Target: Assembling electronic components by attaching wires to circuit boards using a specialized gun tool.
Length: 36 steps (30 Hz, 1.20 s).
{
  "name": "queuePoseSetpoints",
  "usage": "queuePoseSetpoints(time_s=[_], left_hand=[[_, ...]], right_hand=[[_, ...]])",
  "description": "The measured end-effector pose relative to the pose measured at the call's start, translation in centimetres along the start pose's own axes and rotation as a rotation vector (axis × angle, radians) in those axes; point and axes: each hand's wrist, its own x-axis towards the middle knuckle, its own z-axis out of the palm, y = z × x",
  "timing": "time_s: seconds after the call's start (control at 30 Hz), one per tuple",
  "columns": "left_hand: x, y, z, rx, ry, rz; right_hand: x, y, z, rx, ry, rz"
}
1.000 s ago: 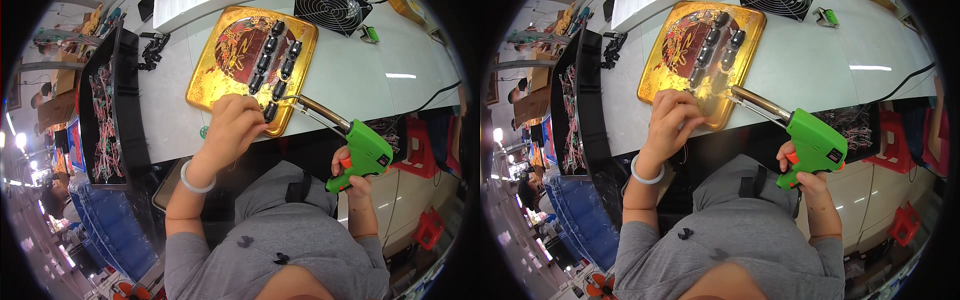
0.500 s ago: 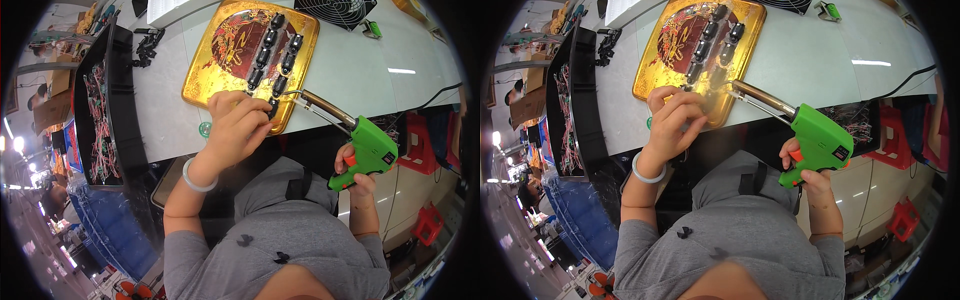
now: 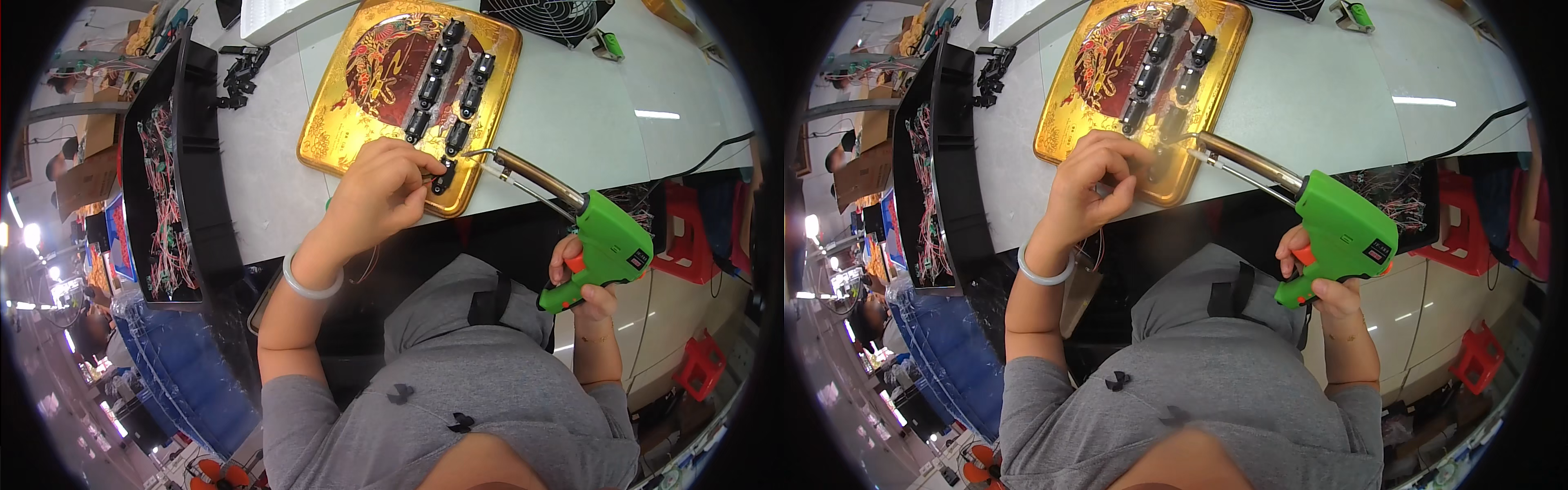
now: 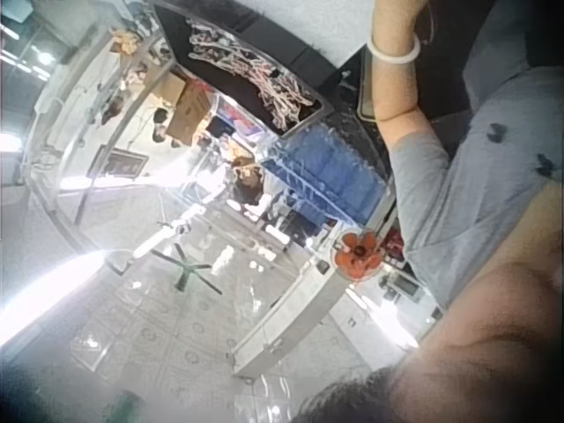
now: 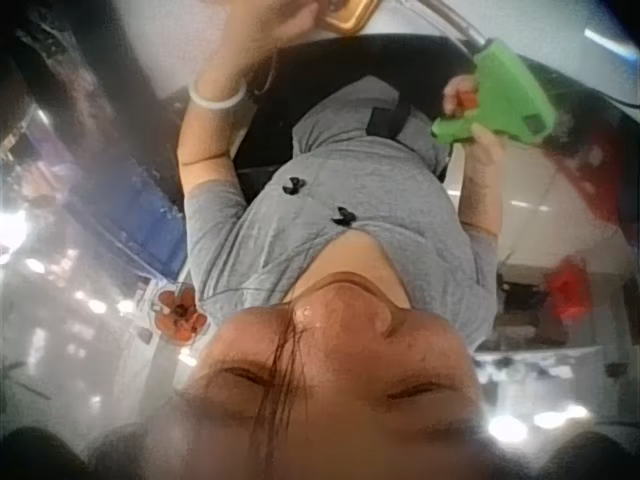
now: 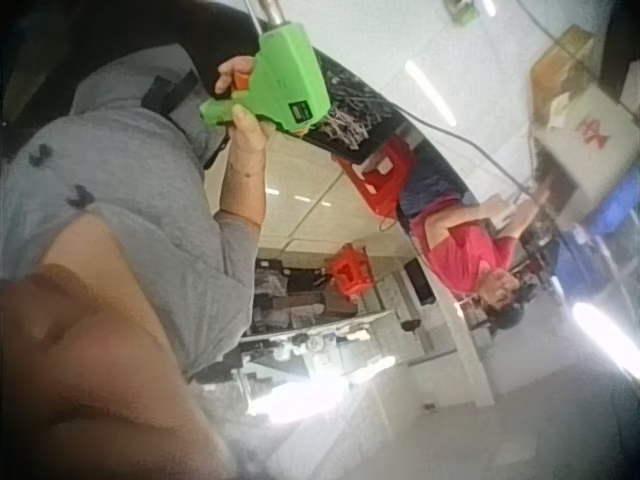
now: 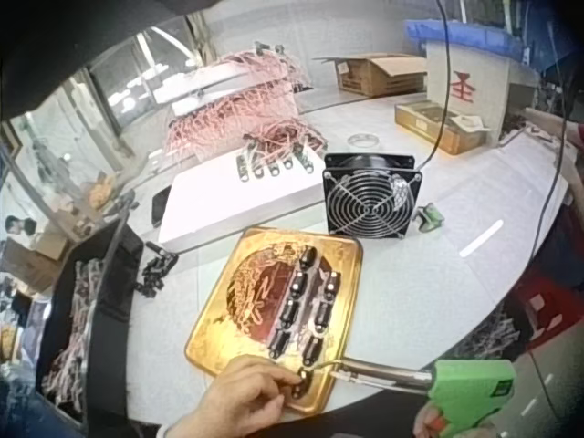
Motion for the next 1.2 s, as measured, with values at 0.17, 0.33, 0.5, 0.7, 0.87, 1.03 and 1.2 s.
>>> queuePoseSetpoints(time_s=[0.17,0.33,0.5,0.7,0.87,1.03,1.2], left_hand=[[0.16,-0.03,-0.25,-0.042,-0.012,0.014],[-0.12,-0.04,-0.31,-0.088,-0.004,-0.016],[-0.48,-0.28,-0.20,-0.135,0.006,-0.083],[-0.55,-0.49,-0.02,-0.129,0.010,-0.050],[-0.50,-0.41,-0.06,-0.130,0.011,-0.050],[-0.41,-0.49,-0.02,-0.101,0.019,-0.018],[-0.46,-0.39,-0.07,-0.092,0.020,-0.011]], right_hand=[[-0.24,-0.32,0.09,-0.036,0.006,0.024],[-0.42,-0.46,0.28,-0.081,-0.006,0.044],[-0.16,-0.42,0.60,-0.100,-0.003,0.048],[-0.04,-0.25,0.70,-0.118,0.013,0.067],[0.04,-0.01,0.51,-0.114,-0.002,0.077],[0.21,-0.32,0.83,-0.115,0.001,0.086],[0.36,-0.14,0.93,-0.079,0.004,0.073]])
